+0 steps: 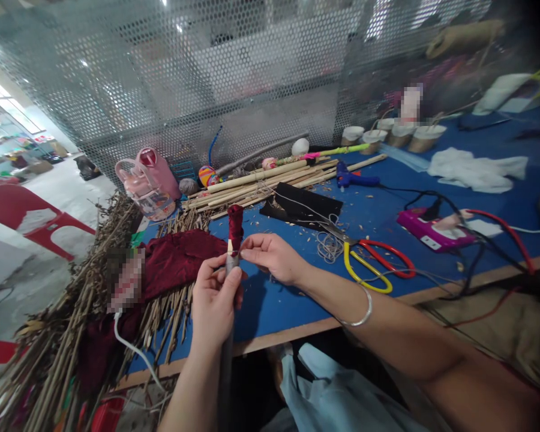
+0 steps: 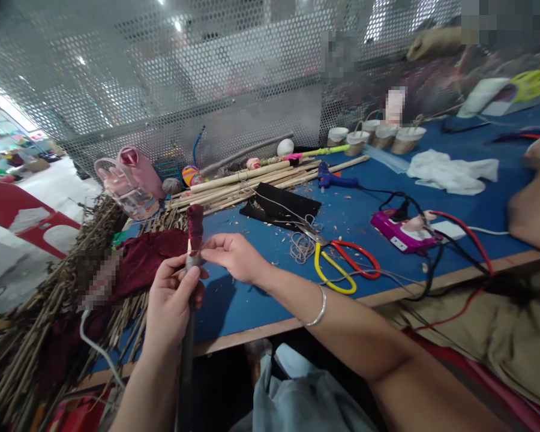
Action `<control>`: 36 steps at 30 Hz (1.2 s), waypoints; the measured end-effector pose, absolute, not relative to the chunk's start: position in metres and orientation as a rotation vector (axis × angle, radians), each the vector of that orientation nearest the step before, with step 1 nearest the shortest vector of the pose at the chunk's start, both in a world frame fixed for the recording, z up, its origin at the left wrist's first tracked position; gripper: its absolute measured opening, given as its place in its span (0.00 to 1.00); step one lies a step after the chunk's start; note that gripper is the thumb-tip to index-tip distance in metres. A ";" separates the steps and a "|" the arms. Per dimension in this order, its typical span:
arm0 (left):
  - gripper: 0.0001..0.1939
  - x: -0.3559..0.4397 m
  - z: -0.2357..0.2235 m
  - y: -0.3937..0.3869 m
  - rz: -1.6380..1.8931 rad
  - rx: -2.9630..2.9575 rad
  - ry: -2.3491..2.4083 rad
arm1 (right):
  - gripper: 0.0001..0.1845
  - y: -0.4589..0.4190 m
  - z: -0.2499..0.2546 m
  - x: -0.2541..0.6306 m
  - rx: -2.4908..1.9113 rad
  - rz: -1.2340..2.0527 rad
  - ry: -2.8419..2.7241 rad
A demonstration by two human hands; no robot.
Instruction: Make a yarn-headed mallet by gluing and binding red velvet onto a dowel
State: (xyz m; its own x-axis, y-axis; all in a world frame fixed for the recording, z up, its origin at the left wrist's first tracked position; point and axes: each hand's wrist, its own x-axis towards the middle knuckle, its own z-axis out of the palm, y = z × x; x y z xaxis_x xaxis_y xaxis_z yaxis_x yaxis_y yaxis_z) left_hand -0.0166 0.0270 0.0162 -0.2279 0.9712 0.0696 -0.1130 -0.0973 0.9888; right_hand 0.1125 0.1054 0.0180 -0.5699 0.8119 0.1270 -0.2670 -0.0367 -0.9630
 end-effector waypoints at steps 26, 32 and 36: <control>0.15 -0.014 0.022 0.032 1.316 1.090 1.324 | 0.13 0.092 0.021 0.118 -0.486 1.475 -1.768; 0.13 -0.013 0.023 0.031 1.301 1.098 1.350 | 0.14 0.091 0.020 0.115 -0.663 1.490 -1.638; 0.14 -0.009 0.018 0.028 1.330 1.252 1.473 | 0.16 0.094 0.017 0.108 -0.710 1.530 -1.515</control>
State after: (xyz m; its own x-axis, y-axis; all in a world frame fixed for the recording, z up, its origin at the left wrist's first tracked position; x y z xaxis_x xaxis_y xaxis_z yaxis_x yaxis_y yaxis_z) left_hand -0.0094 0.0279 0.0178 -0.2164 0.9741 0.0659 0.1649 -0.0300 0.9859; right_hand 0.1083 0.0941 0.0173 -0.4807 0.8612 0.1655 -0.1740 0.0913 -0.9805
